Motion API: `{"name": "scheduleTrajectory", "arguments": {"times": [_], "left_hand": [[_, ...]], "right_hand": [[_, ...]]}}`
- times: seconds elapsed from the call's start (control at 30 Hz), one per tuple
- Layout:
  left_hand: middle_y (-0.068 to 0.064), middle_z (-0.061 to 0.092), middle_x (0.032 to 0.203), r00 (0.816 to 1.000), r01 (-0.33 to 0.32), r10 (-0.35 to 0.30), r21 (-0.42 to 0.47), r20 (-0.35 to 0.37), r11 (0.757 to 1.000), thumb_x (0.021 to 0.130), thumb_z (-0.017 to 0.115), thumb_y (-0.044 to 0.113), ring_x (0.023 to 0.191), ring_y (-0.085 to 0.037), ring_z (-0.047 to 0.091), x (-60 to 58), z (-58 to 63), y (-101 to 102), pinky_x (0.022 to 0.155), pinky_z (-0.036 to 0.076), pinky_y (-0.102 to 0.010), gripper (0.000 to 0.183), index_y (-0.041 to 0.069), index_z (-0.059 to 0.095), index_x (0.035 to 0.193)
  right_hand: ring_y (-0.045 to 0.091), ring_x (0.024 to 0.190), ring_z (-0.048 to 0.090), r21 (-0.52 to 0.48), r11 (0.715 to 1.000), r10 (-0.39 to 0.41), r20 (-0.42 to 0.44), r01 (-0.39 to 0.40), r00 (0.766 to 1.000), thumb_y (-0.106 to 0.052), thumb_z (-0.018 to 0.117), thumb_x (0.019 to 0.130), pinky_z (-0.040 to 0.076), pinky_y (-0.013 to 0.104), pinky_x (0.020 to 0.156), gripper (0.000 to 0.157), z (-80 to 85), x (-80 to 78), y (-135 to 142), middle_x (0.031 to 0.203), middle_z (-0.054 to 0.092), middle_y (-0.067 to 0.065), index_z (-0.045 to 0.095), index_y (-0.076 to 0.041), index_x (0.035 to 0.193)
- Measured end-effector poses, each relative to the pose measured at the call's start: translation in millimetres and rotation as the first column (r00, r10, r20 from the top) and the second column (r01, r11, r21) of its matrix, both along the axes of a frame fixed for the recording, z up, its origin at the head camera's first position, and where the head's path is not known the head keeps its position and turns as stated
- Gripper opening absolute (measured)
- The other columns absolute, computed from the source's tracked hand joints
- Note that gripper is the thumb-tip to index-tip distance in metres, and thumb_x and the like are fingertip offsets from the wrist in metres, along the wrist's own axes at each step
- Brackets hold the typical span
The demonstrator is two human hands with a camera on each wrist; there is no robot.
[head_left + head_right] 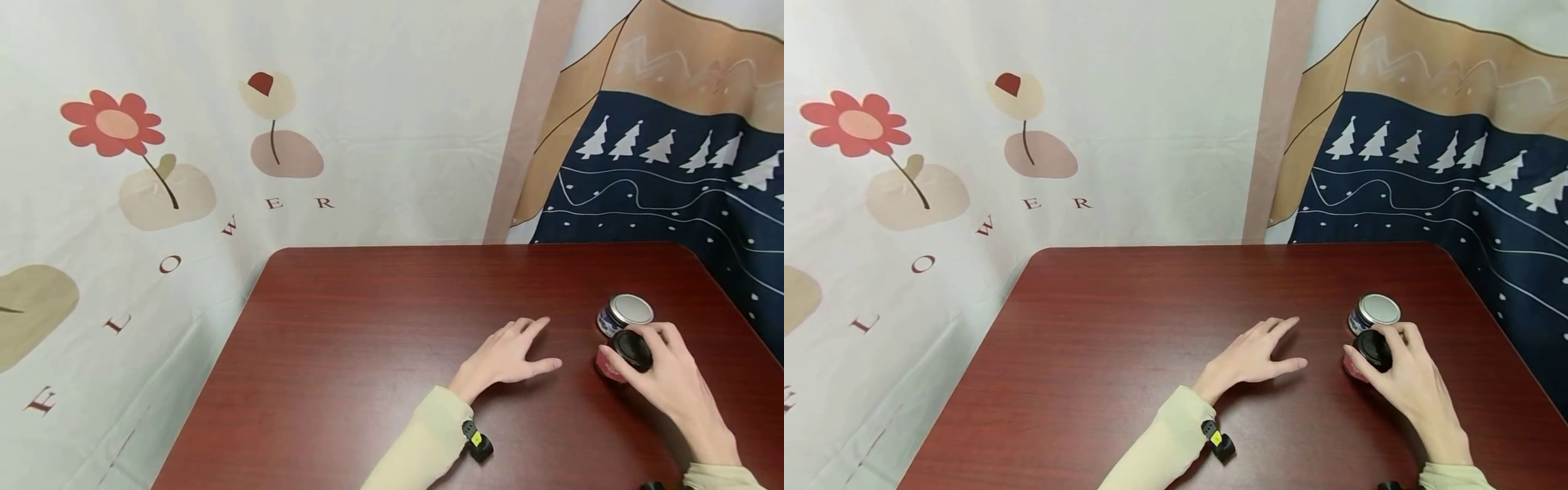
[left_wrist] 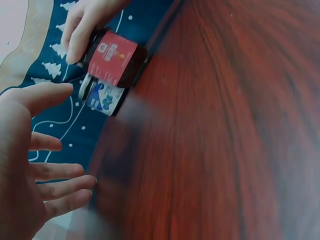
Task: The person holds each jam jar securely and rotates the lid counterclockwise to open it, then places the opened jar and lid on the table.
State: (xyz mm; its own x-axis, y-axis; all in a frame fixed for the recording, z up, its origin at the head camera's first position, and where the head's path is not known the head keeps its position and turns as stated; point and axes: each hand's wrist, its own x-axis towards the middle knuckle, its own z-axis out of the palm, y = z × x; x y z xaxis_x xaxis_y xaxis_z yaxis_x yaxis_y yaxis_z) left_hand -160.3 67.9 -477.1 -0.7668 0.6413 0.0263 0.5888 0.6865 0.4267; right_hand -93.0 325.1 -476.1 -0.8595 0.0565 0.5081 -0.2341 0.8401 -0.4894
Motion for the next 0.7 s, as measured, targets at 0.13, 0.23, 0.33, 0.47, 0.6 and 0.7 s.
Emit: {"name": "scheduleTrajectory", "arguments": {"times": [0.13, 0.23, 0.33, 0.47, 0.6, 0.7], "left_hand": [[0.004, 0.046, 0.150, 0.999, 0.027, -0.027, 0.008, 0.018, 1.000, 0.094, 0.055, 0.065, 0.132, -0.011, 0.048, 2.4, -1.1, 7.4, 0.106, 0.040, -0.025, 0.078, 0.027, 0.033, 0.158], [0.005, 0.046, 0.150, 0.999, 0.042, -0.042, 0.008, 0.023, 0.999, 0.093, 0.057, 0.064, 0.132, -0.010, 0.047, 3.9, -2.7, 12.7, 0.106, 0.039, -0.024, 0.078, 0.027, 0.033, 0.158], [0.005, 0.047, 0.149, 0.998, 0.054, -0.054, 0.001, 0.014, 0.999, 0.093, 0.058, 0.064, 0.132, -0.009, 0.047, 5.0, -4.5, 18.2, 0.106, 0.038, -0.022, 0.078, 0.026, 0.035, 0.158], [0.005, 0.048, 0.148, 0.997, 0.071, -0.071, -0.012, 0.001, 0.997, 0.092, 0.060, 0.063, 0.130, -0.008, 0.047, 5.5, -6.4, 26.4, 0.106, 0.036, -0.018, 0.079, 0.024, 0.036, 0.157], [0.007, 0.048, 0.148, 0.997, 0.077, -0.077, -0.024, -0.003, 0.997, 0.091, 0.062, 0.064, 0.131, -0.007, 0.046, 5.4, -7.6, 34.4, 0.106, 0.034, -0.017, 0.081, 0.023, 0.037, 0.157], [0.008, 0.048, 0.148, 0.996, 0.084, -0.084, -0.018, 0.000, 0.996, 0.090, 0.063, 0.063, 0.131, -0.006, 0.046, 5.5, -8.1, 39.4, 0.107, 0.033, -0.017, 0.082, 0.022, 0.037, 0.156]], "right_hand": [[0.034, 0.087, 0.051, 0.031, 1.000, -0.002, 0.001, 0.002, 1.000, -0.026, 0.089, 0.073, 0.035, 0.029, 0.069, 0.051, 0.6, -1.5, -0.7, 0.106, 0.049, 0.017, 0.066, -0.004, 0.112], [0.034, 0.086, 0.051, 0.051, 0.999, -0.010, 0.030, 0.009, 1.000, -0.031, 0.089, 0.074, 0.041, 0.038, 0.066, 0.054, 2.3, -2.3, -1.6, 0.106, 0.048, 0.017, 0.066, -0.005, 0.114], [0.033, 0.083, 0.051, 0.074, 0.997, -0.010, 0.057, 0.005, 0.998, -0.036, 0.088, 0.075, 0.044, 0.048, 0.061, 0.057, 3.9, -3.3, -1.7, 0.104, 0.046, 0.016, 0.065, -0.006, 0.117], [0.032, 0.078, 0.050, 0.097, 0.995, 0.001, 0.072, -0.008, 0.997, -0.039, 0.088, 0.074, 0.044, 0.050, 0.059, 0.059, 5.3, -4.6, -1.1, 0.101, 0.046, 0.014, 0.065, -0.007, 0.119], [0.036, 0.081, 0.051, 0.099, 0.995, 0.009, 0.116, -0.021, 0.993, -0.042, 0.088, 0.074, 0.045, 0.056, 0.063, 0.064, 6.3, -5.2, -2.1, 0.103, 0.049, 0.016, 0.064, -0.008, 0.122], [0.040, 0.086, 0.052, 0.100, 0.995, 0.014, 0.141, -0.028, 0.990, -0.045, 0.087, 0.075, 0.045, 0.063, 0.067, 0.065, 6.6, -5.9, -3.6, 0.107, 0.051, 0.020, 0.063, -0.008, 0.123]]}}
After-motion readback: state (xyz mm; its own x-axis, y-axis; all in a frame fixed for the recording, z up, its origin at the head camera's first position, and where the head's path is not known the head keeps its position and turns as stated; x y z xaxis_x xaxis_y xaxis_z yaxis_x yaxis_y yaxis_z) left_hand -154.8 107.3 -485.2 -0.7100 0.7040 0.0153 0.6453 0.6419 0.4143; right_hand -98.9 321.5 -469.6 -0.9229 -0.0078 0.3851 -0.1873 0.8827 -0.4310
